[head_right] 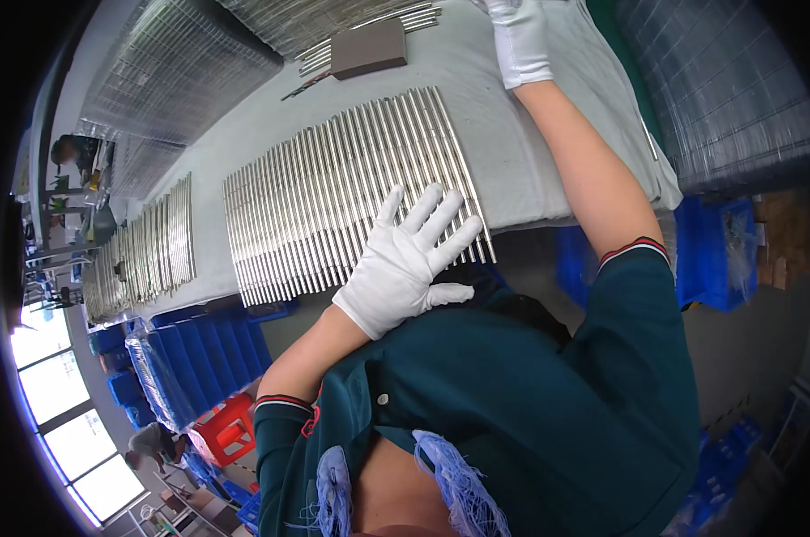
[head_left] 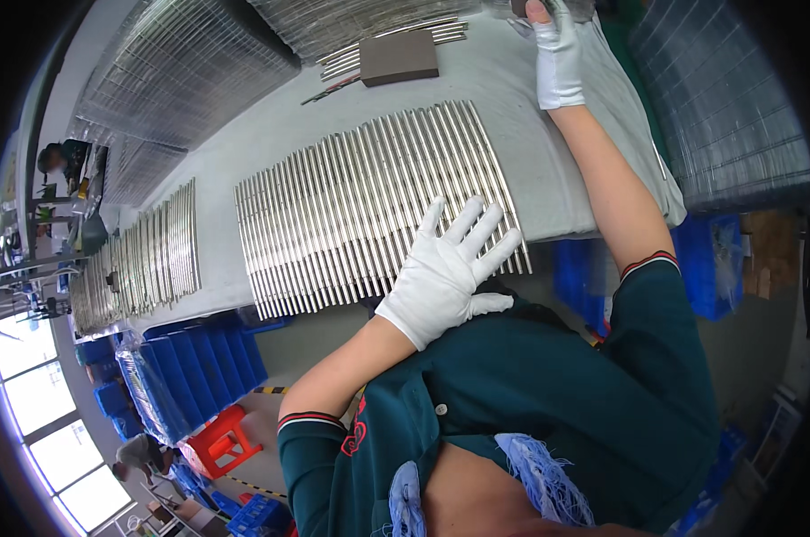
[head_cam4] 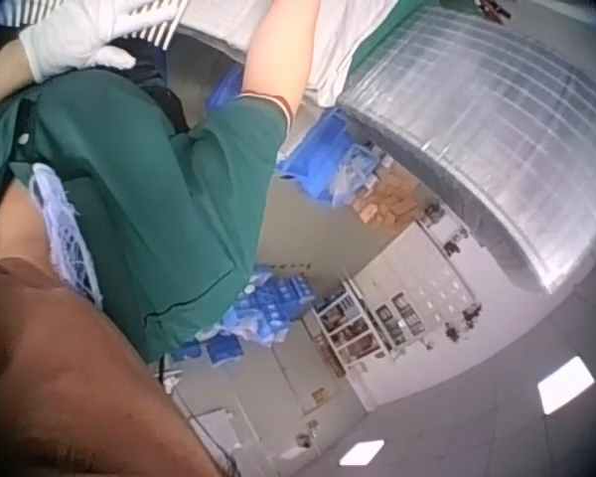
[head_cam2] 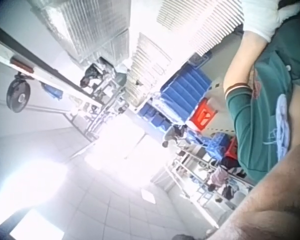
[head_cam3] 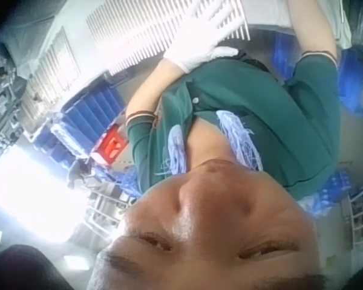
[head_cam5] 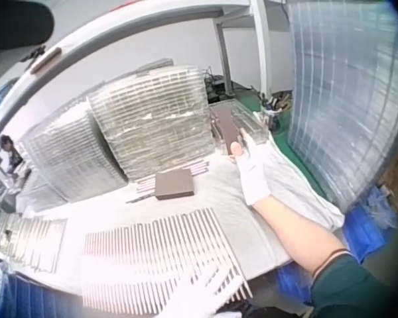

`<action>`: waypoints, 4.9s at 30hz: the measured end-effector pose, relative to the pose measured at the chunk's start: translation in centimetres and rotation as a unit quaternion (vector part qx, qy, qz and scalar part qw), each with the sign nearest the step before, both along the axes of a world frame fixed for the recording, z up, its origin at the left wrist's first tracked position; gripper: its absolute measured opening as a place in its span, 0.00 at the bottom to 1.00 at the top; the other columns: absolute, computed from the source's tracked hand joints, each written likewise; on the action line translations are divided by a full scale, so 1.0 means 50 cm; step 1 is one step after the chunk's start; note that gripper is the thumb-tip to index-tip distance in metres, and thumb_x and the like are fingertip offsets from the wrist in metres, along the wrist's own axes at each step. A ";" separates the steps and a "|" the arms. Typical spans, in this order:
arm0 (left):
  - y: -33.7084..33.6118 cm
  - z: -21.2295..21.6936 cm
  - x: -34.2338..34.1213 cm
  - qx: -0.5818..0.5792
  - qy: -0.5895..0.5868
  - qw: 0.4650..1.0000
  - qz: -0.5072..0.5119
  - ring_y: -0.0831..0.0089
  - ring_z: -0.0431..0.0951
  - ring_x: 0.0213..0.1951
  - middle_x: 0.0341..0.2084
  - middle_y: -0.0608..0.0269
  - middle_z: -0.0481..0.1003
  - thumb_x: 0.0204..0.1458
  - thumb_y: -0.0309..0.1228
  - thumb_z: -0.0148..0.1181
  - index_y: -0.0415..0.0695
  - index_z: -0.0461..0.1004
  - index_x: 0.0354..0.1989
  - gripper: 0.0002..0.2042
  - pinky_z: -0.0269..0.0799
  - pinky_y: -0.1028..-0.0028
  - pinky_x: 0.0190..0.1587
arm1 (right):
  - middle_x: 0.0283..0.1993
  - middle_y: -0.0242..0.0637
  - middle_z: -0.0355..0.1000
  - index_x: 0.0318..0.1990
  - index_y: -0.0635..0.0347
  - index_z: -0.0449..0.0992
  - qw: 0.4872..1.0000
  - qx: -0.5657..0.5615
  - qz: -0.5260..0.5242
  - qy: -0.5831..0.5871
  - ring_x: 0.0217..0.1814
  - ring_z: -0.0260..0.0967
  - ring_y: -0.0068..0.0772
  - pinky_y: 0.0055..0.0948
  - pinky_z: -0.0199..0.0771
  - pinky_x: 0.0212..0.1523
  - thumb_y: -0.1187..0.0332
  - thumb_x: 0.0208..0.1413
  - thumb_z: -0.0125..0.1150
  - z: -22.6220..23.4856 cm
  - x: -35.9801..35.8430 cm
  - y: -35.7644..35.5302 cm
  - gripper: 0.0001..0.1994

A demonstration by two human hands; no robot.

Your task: Organizing and aligning thin metal rods on a factory workbench using a sanding block.

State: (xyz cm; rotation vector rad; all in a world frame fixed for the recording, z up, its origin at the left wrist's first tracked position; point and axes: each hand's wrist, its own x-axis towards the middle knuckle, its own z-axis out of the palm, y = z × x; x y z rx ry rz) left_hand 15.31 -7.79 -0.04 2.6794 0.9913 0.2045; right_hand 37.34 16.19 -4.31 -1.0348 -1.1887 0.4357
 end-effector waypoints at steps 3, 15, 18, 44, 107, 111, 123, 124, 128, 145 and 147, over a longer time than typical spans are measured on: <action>0.002 -0.010 0.021 0.002 -0.037 0.999 -0.030 0.50 0.58 0.65 0.61 0.49 0.63 0.47 0.56 0.59 0.50 0.63 0.63 0.37 0.45 0.45 0.66 | 0.59 0.45 0.66 0.64 0.66 0.62 0.997 0.031 -0.010 -0.071 0.59 0.63 0.37 0.32 0.61 0.61 0.47 0.59 0.57 -0.006 0.005 -0.002 0.34; 0.028 -0.026 0.111 0.029 -0.068 0.991 -0.111 0.52 0.58 0.65 0.61 0.51 0.62 0.47 0.53 0.60 0.51 0.64 0.61 0.34 0.48 0.48 0.66 | 0.58 0.45 0.67 0.62 0.66 0.63 0.998 0.020 0.047 -0.030 0.61 0.62 0.36 0.30 0.58 0.63 0.47 0.60 0.55 -0.004 -0.014 -0.007 0.33; 0.026 -0.018 0.089 0.022 -0.051 0.992 -0.114 0.52 0.58 0.65 0.61 0.51 0.62 0.47 0.52 0.60 0.51 0.64 0.61 0.33 0.48 0.48 0.66 | 0.58 0.44 0.67 0.62 0.66 0.63 0.998 -0.005 0.068 -0.002 0.60 0.62 0.36 0.30 0.58 0.63 0.48 0.61 0.54 0.015 -0.022 -0.021 0.32; 0.020 0.027 0.028 -0.007 -0.087 0.994 -0.066 0.47 0.58 0.64 0.60 0.45 0.61 0.46 0.50 0.63 0.45 0.62 0.62 0.36 0.50 0.51 0.65 | 0.60 0.47 0.66 0.64 0.66 0.62 0.997 -0.025 0.077 -0.006 0.63 0.61 0.37 0.31 0.57 0.64 0.45 0.59 0.56 -0.025 -0.018 -0.001 0.35; -0.089 -0.027 -0.328 0.078 0.062 0.946 0.309 0.44 0.55 0.66 0.63 0.43 0.60 0.37 0.74 0.48 0.44 0.60 0.65 0.52 0.44 0.47 0.66 | 0.63 0.43 0.63 0.65 0.67 0.61 0.993 -0.048 0.106 -0.023 0.60 0.62 0.31 0.26 0.57 0.63 0.48 0.60 0.56 -0.017 -0.025 -0.022 0.35; -0.085 -0.016 -0.283 0.070 0.035 0.961 0.267 0.46 0.57 0.64 0.62 0.46 0.61 0.37 0.72 0.51 0.45 0.61 0.64 0.50 0.45 0.48 0.66 | 0.64 0.42 0.60 0.65 0.67 0.59 0.992 -0.068 0.102 -0.006 0.63 0.60 0.32 0.28 0.55 0.65 0.48 0.60 0.55 -0.010 -0.028 -0.030 0.35; -0.073 -0.050 -0.457 0.067 0.067 0.900 0.424 0.47 0.53 0.68 0.64 0.40 0.57 0.50 0.65 0.48 0.41 0.54 0.68 0.45 0.42 0.48 0.68 | 0.65 0.41 0.59 0.66 0.66 0.58 0.989 -0.083 0.120 0.023 0.65 0.58 0.32 0.30 0.54 0.67 0.50 0.62 0.53 0.017 -0.041 -0.050 0.33; -0.075 -0.053 -0.470 0.030 0.043 0.893 0.447 0.48 0.52 0.68 0.65 0.40 0.56 0.51 0.63 0.47 0.41 0.53 0.68 0.44 0.42 0.48 0.68 | 0.65 0.40 0.60 0.66 0.66 0.58 0.989 -0.080 0.124 0.025 0.65 0.58 0.32 0.30 0.54 0.67 0.50 0.62 0.53 0.018 -0.044 -0.049 0.33; -0.080 -0.058 -0.452 0.046 0.070 0.894 0.440 0.50 0.52 0.68 0.65 0.42 0.56 0.53 0.62 0.47 0.41 0.52 0.68 0.43 0.42 0.48 0.68 | 0.64 0.40 0.61 0.66 0.66 0.58 0.988 -0.071 0.136 0.024 0.64 0.59 0.32 0.30 0.55 0.67 0.52 0.63 0.52 0.015 -0.045 -0.044 0.32; 0.062 -0.030 -0.378 -0.223 -0.694 0.583 0.359 0.58 0.41 0.72 0.71 0.49 0.44 0.42 0.78 0.29 0.43 0.39 0.72 0.57 0.33 0.63 0.72 | 0.62 0.43 0.65 0.66 0.62 0.60 0.974 0.016 0.160 -0.160 0.61 0.64 0.31 0.28 0.62 0.61 0.53 0.54 0.66 0.017 -0.069 -0.088 0.37; 0.067 -0.034 -0.379 -0.231 -0.704 0.568 0.359 0.58 0.41 0.72 0.70 0.48 0.44 0.40 0.78 0.30 0.43 0.40 0.72 0.57 0.34 0.62 0.73 | 0.61 0.44 0.67 0.66 0.60 0.61 0.966 0.011 0.175 -0.190 0.61 0.65 0.34 0.30 0.63 0.60 0.50 0.51 0.68 0.018 -0.081 -0.101 0.39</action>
